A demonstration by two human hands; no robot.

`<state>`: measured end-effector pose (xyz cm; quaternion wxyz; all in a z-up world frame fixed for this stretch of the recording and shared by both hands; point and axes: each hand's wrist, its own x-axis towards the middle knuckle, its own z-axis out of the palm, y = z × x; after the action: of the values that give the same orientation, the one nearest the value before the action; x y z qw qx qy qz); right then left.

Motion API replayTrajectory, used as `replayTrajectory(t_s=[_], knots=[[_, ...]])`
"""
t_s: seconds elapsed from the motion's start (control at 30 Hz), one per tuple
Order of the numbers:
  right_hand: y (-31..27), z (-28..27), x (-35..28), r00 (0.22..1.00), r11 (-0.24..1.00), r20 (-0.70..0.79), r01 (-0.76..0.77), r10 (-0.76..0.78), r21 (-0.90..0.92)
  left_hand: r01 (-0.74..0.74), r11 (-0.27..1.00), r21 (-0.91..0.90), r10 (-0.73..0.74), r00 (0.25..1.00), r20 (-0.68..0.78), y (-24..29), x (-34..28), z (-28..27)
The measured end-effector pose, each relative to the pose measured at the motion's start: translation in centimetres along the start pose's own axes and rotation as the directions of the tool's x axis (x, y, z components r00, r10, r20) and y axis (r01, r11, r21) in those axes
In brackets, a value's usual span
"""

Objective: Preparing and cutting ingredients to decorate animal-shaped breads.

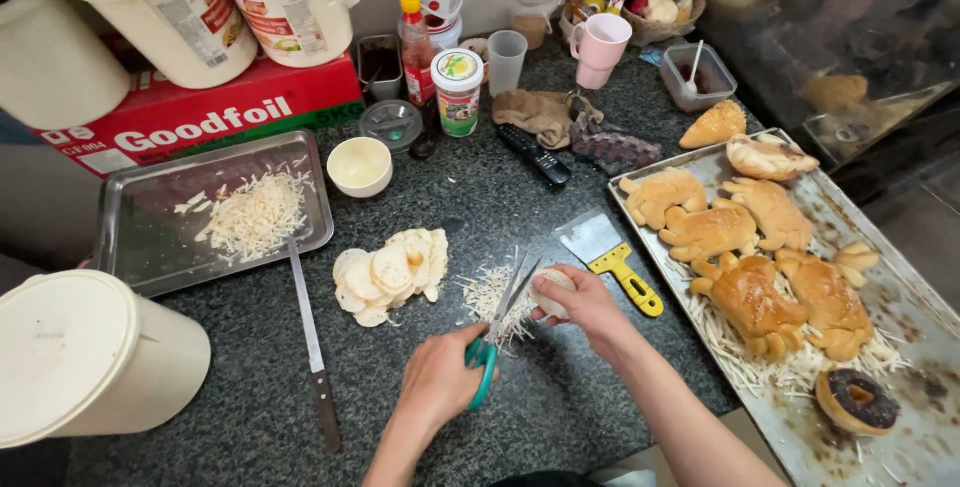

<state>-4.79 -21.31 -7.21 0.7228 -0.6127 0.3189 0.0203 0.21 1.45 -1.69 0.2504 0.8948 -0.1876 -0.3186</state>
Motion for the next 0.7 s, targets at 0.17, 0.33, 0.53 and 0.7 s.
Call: replayTrajectory(t_s=[0.17,0.33,0.53,0.7], knots=[[0.4,-0.1,0.1,1.000,1.000,-0.003,0.004,-0.004,0.005,-0.059,0.998,0.016,0.059,0.998,-0.014,-1.6,1.8,2.7],[0.9,0.3,0.6,0.999,1.000,0.043,0.016,-0.016,0.014,-0.061,0.998,-0.010,0.061,0.998,-0.021,-1.0,1.3,2.2],[0.3,0.0,0.1,0.998,0.999,-0.061,-0.015,0.018,0.051,0.090,0.993,-0.072,-0.097,0.990,-0.100,-2.2,1.0,0.1],[2.1,-1.6,1.3,0.997,0.993,-0.010,0.071,-0.070,0.093,0.236,0.958,-0.164,-0.283,0.878,-0.385,-10.2,0.6,1.2]])
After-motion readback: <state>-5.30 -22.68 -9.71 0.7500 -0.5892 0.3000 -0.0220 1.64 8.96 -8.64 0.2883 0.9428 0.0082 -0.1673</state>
